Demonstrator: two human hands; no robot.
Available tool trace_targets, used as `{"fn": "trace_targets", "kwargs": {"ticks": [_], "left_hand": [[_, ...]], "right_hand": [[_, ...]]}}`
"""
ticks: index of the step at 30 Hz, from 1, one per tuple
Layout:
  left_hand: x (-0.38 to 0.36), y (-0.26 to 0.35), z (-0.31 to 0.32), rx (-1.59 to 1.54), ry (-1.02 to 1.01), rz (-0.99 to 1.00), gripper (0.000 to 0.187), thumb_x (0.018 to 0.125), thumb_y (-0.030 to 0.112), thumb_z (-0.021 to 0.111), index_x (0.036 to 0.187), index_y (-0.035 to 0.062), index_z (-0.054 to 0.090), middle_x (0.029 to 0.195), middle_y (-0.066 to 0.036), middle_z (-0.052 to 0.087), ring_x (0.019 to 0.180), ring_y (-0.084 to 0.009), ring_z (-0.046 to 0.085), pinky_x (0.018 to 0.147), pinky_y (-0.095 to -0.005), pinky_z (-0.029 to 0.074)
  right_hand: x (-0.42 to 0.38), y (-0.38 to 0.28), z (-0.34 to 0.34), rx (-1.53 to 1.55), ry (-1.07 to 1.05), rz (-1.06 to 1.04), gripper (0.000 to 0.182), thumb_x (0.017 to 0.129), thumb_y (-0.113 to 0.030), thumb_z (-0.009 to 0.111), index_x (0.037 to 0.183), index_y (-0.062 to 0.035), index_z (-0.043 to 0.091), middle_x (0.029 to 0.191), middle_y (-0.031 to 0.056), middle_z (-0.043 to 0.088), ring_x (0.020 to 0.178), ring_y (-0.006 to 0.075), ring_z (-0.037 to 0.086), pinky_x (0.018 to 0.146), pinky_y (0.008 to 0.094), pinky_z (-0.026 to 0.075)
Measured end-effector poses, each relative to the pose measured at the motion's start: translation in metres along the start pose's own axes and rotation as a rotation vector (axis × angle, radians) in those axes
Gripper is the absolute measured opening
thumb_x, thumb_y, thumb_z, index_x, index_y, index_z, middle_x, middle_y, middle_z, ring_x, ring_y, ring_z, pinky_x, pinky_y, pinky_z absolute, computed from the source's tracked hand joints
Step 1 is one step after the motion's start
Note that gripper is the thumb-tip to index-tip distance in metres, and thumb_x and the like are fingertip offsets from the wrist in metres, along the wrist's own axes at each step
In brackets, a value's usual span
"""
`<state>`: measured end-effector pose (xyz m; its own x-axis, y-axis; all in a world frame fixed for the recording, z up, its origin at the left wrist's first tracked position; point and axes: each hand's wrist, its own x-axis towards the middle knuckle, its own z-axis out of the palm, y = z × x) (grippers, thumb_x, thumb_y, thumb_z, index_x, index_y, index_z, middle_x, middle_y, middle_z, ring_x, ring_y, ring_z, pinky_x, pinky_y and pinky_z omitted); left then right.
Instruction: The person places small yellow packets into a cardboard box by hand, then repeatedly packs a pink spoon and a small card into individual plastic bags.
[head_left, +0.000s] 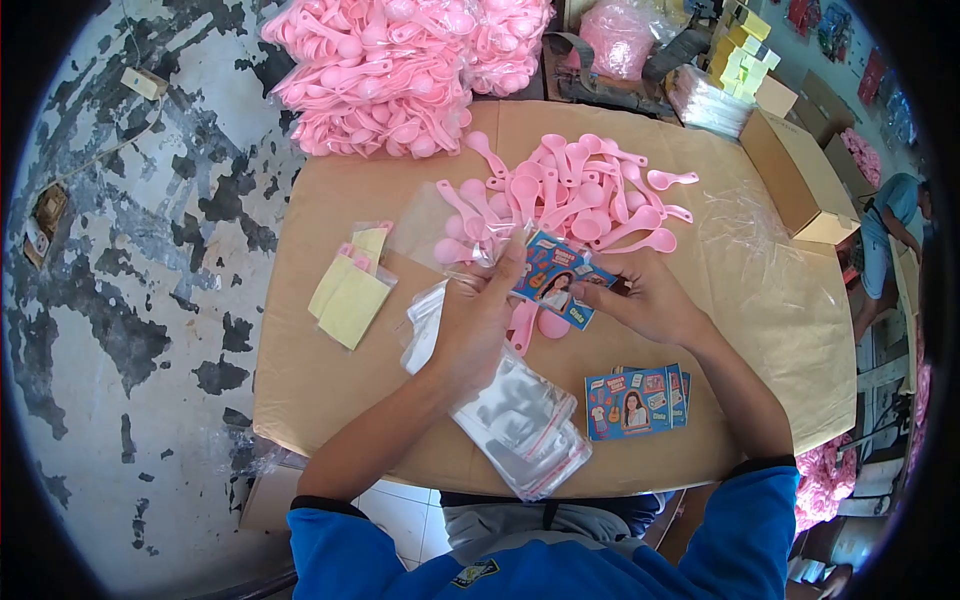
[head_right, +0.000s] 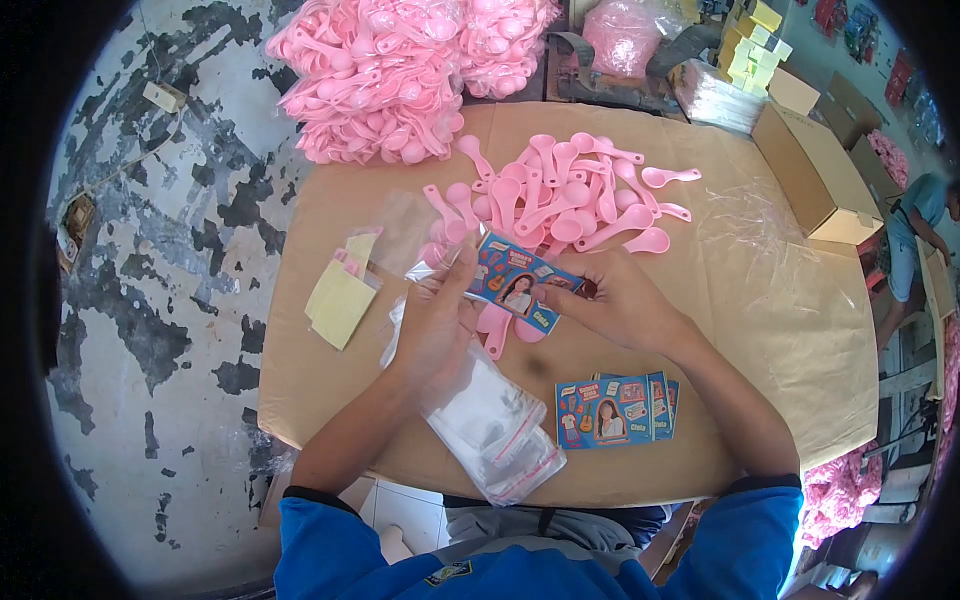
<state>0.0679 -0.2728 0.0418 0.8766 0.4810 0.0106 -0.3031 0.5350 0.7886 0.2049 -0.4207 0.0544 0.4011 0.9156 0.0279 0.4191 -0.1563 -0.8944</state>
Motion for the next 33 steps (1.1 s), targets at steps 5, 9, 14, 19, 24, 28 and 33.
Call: {"fn": "trace_targets", "kwargs": {"ticks": [5, 9, 14, 19, 24, 28, 33], "left_hand": [[-0.005, -0.005, 0.001, 0.161, -0.048, 0.000, 0.025, 0.096, 0.024, 0.059, 0.107, 0.0031, 0.066, 0.096, -0.003, 0.069, 0.080, -0.0053, 0.061, 0.069, -0.0225, 0.050], [-0.009, -0.007, 0.007, 0.286, -0.067, -0.009, 0.023, 0.094, 0.023, 0.061, 0.108, 0.0045, 0.065, 0.096, -0.001, 0.068, 0.079, -0.0040, 0.061, 0.062, -0.0207, 0.049], [-0.009, -0.003, 0.002, 0.326, -0.218, 0.000, 0.045, 0.096, 0.024, 0.058, 0.134, 0.0042, 0.044, 0.123, -0.010, 0.058, 0.110, -0.0188, 0.058, 0.093, -0.0361, 0.050], [-0.004, 0.004, -0.008, 0.051, -0.184, -0.044, 0.056, 0.099, 0.038, 0.047, 0.143, 0.0073, 0.033, 0.131, -0.015, 0.052, 0.118, -0.0233, 0.055, 0.098, -0.0380, 0.047], [-0.012, 0.004, 0.010, 0.088, -0.235, 0.063, 0.046, 0.095, 0.022, 0.057, 0.136, 0.0061, 0.042, 0.125, -0.011, 0.056, 0.110, -0.0172, 0.057, 0.094, -0.0326, 0.048], [-0.013, 0.002, 0.002, 0.233, -0.260, 0.067, 0.034, 0.088, 0.013, 0.069, 0.117, 0.0048, 0.053, 0.107, -0.002, 0.061, 0.095, -0.0085, 0.058, 0.082, -0.0258, 0.051], [-0.019, 0.001, -0.003, 0.317, -0.293, 0.050, 0.037, 0.084, 0.009, 0.073, 0.115, 0.0065, 0.054, 0.104, -0.001, 0.060, 0.091, -0.0071, 0.058, 0.074, -0.0223, 0.051]], "right_hand": [[-0.004, -0.002, 0.006, 0.083, 0.044, -0.023, 0.023, 0.090, -0.009, 0.063, 0.112, -0.0006, 0.066, 0.087, 0.0000, 0.065, 0.076, 0.0031, 0.053, 0.066, 0.0220, 0.046], [-0.007, -0.002, 0.014, 0.234, 0.075, -0.102, 0.026, 0.089, -0.010, 0.063, 0.114, -0.0019, 0.066, 0.084, -0.0010, 0.064, 0.072, 0.0031, 0.052, 0.064, 0.0228, 0.045], [-0.007, -0.004, 0.014, 0.308, 0.020, -0.090, 0.031, 0.090, -0.017, 0.066, 0.117, -0.0023, 0.064, 0.086, -0.0008, 0.064, 0.074, 0.0038, 0.054, 0.067, 0.0234, 0.047], [-0.004, -0.003, 0.025, 0.437, 0.095, -0.006, 0.027, 0.089, -0.022, 0.068, 0.107, -0.0013, 0.066, 0.083, -0.0021, 0.062, 0.072, 0.0033, 0.054, 0.067, 0.0221, 0.047], [-0.005, -0.016, 0.028, 0.510, 0.085, 0.016, 0.020, 0.088, -0.022, 0.070, 0.089, -0.0023, 0.064, 0.079, -0.0037, 0.060, 0.070, 0.0013, 0.052, 0.061, 0.0215, 0.045], [-0.004, -0.004, 0.030, 0.343, 0.118, -0.130, 0.017, 0.087, -0.019, 0.071, 0.086, -0.0038, 0.064, 0.077, -0.0037, 0.060, 0.066, 0.0019, 0.050, 0.057, 0.0204, 0.041], [-0.004, -0.003, 0.028, 0.367, 0.053, -0.066, 0.016, 0.088, -0.020, 0.071, 0.084, -0.0065, 0.063, 0.076, -0.0036, 0.058, 0.066, 0.0030, 0.048, 0.056, 0.0216, 0.038]]}}
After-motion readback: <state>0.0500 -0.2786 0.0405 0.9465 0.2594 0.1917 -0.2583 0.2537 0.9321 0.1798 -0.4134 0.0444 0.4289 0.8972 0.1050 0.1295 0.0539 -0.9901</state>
